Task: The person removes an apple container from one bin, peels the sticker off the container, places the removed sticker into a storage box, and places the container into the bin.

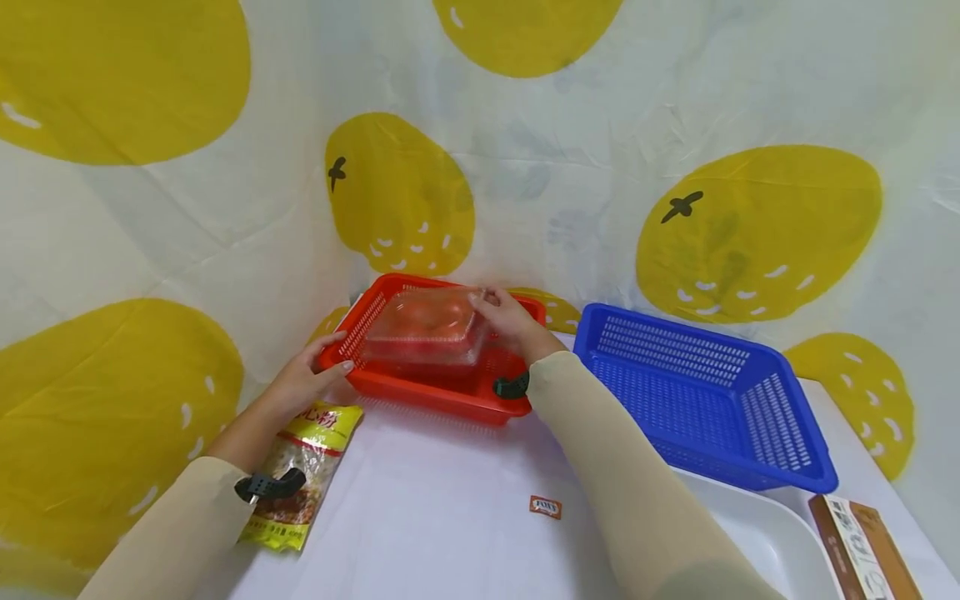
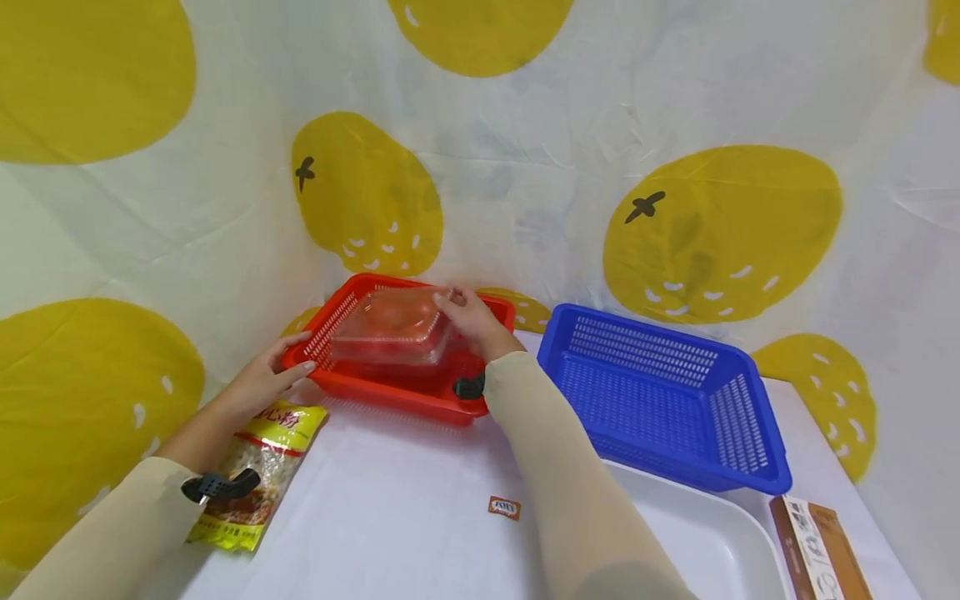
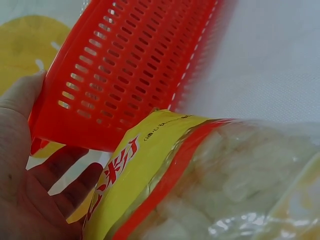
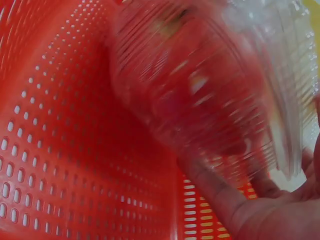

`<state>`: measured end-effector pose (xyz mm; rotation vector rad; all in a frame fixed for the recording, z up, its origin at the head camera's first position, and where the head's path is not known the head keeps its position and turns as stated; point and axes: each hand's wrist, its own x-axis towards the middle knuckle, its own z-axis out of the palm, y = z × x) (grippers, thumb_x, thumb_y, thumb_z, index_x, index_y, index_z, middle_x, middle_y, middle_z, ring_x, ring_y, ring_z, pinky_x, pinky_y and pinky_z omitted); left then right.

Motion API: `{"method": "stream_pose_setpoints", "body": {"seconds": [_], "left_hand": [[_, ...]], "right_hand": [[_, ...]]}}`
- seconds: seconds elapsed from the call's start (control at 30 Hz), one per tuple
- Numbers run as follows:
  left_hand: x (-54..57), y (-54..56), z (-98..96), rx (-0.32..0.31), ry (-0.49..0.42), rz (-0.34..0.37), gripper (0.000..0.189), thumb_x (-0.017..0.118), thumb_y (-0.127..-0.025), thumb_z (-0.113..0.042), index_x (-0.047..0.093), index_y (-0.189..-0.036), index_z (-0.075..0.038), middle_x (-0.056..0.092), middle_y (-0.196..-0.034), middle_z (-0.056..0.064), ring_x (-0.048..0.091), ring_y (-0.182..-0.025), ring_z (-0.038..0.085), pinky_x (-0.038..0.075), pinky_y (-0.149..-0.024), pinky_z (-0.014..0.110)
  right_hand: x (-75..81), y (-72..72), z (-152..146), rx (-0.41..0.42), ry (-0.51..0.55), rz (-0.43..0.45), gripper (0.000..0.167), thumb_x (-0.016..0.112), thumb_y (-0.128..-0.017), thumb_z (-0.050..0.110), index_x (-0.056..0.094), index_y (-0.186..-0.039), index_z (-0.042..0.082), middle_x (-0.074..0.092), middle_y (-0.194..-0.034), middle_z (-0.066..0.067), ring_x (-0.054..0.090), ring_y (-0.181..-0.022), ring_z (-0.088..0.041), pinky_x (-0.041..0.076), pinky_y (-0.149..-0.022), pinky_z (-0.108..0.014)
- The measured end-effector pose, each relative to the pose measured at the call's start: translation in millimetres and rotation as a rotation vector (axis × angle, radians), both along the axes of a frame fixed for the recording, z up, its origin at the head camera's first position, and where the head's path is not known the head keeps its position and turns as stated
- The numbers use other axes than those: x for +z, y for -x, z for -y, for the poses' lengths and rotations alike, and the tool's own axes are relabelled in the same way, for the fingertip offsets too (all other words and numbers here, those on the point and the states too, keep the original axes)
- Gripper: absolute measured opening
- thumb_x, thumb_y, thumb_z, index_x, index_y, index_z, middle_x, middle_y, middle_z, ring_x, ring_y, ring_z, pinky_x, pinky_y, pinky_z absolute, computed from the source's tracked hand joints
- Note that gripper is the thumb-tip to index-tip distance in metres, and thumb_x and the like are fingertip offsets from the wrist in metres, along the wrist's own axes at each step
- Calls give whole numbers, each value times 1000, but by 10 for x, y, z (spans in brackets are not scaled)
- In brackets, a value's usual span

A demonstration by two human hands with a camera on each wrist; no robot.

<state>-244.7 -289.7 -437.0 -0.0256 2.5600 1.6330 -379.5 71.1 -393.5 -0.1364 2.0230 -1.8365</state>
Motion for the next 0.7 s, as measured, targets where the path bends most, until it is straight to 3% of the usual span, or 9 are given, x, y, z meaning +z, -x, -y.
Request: {"method": "stream_pose_setpoints", "body": {"seconds": [0.43, 0.6, 0.7], "left_hand": [[-9, -25, -17, -14, 25, -4, 84, 71, -103, -43, 24, -171, -26, 34, -167, 22, 44, -144, 48, 54, -105, 58], [-12, -26, -5, -28, 34, -30, 82, 68, -105, -42, 23, -171, -23, 35, -166, 25, 45, -143, 48, 54, -105, 58], [-24, -27, 3, -40, 27, -40, 82, 68, -106, -41, 23, -171, -22, 35, -165, 26, 45, -142, 49, 54, -104, 59]], "right_hand": [[-236, 62, 8, 45, -230, -235, 66, 60, -107, 53, 33, -164, 33, 41, -166, -9, 47, -143, -35, 55, -105, -55], [-259, 74, 14, 77, -259, -252, 65, 55, -110, 52, 29, -166, 32, 37, -167, -11, 41, -148, -36, 49, -113, -57], [-272, 71, 12, 90, -280, -220, 65, 53, -110, 52, 26, -166, 33, 37, -166, -10, 39, -149, -35, 44, -117, -58]]}}
